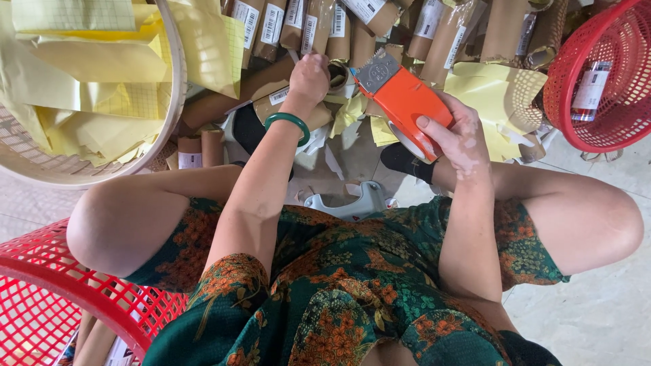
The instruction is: The recorder is seen taping shut cardboard tubes and sorting them into a basket.
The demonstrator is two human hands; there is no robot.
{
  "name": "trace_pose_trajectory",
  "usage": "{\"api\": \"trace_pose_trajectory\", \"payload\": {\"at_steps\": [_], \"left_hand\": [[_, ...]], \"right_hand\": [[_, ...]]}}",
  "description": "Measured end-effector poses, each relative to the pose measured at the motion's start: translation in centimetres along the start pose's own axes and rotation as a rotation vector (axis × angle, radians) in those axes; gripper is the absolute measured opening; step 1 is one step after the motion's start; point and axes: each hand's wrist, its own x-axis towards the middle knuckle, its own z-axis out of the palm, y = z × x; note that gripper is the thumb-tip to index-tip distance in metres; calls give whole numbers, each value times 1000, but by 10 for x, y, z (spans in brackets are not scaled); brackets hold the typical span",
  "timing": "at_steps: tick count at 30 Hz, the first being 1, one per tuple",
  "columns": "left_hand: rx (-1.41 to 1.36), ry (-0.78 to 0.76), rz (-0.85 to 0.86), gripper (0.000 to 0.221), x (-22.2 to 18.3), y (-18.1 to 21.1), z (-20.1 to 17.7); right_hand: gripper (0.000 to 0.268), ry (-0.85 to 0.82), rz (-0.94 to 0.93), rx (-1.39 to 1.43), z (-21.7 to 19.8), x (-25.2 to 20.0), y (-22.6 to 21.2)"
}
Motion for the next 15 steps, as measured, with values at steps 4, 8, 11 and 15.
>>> {"api": "trace_pose_trajectory", "payload": {"at_steps": [4, 8, 11, 15], "left_hand": [[-33, -62, -41, 16, -5, 10, -19], [-25, -83, -30, 20, -2, 7, -11], [-12, -36, 14, 17, 3, -4, 9], [82, -21, 106, 18, 9, -10, 20]], "right_hand": [[59, 4, -11, -29, -3, 1, 4], [60, -1, -20, -29, -3, 1, 2], [60, -3, -25, -17, -3, 0, 1], [61, 0, -20, -7, -2, -2, -2]]}}
